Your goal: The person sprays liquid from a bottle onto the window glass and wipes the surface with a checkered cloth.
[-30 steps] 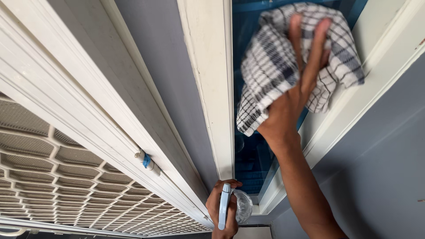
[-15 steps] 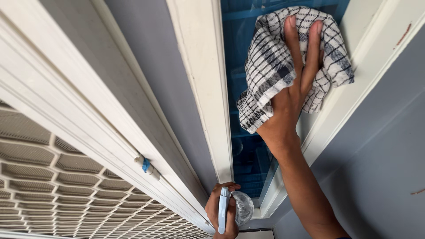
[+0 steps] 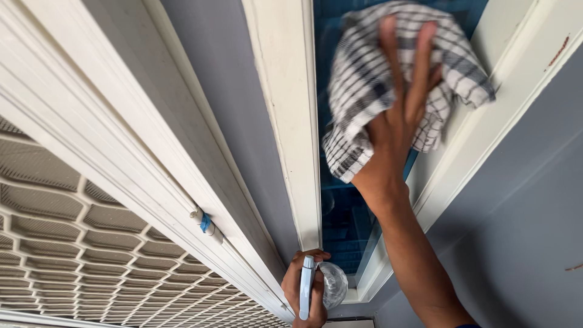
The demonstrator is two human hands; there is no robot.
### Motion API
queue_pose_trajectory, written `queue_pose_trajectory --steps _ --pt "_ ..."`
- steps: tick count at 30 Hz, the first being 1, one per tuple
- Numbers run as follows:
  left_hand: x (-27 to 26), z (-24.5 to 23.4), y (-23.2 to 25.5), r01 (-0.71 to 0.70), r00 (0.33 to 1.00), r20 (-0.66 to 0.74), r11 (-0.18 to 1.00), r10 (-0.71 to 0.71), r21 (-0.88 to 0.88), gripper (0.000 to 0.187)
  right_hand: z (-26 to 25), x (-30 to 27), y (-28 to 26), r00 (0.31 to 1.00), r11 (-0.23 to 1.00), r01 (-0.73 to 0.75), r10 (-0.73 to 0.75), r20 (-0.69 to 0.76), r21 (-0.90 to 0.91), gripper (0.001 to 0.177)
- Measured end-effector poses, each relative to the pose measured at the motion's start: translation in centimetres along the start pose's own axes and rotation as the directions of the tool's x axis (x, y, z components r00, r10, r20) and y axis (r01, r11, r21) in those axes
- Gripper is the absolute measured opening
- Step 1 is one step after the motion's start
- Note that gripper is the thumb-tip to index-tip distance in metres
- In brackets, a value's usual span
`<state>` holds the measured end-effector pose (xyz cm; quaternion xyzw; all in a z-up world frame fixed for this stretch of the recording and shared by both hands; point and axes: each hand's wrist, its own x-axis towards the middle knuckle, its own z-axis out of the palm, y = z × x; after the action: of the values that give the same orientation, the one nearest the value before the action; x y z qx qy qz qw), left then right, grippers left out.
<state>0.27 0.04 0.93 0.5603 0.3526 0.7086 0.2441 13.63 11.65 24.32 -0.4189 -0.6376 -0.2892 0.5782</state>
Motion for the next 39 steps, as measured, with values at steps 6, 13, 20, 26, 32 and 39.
queue_pose_trajectory --steps 6,13,20,26,32,39 --pt "-0.1 0.1 0.1 -0.025 1.0 -0.018 1.0 0.025 -0.01 0.023 -0.7 -0.9 0.3 0.972 0.986 0.143 -0.157 0.174 0.091 0.035" --pt "0.1 0.1 0.6 -0.041 0.999 -0.034 0.999 0.04 -0.02 0.021 0.0 -1.4 0.7 0.985 0.914 -0.17 0.144 0.099 0.367 0.056" --pt "0.2 -0.1 0.7 -0.038 0.999 -0.019 0.999 0.037 -0.01 0.022 0.0 -2.7 2.4 0.986 1.0 0.012 -0.008 0.166 -0.022 0.069" --pt "-0.4 -0.6 0.4 -0.035 0.999 -0.039 0.999 0.035 -0.006 0.022 1.5 -4.9 1.6 0.983 0.997 0.053 -0.061 0.17 0.055 0.076" --pt "-0.1 -0.5 0.4 -0.042 0.998 -0.045 0.999 0.042 -0.009 0.022 0.7 -6.4 2.5 0.988 0.991 0.03 -0.05 0.145 0.134 0.075" --pt "-0.5 -0.4 0.5 -0.015 0.999 -0.037 0.999 0.014 -0.033 0.023 1.9 -9.0 1.5 0.976 0.985 0.106 -0.129 0.174 0.138 0.082"
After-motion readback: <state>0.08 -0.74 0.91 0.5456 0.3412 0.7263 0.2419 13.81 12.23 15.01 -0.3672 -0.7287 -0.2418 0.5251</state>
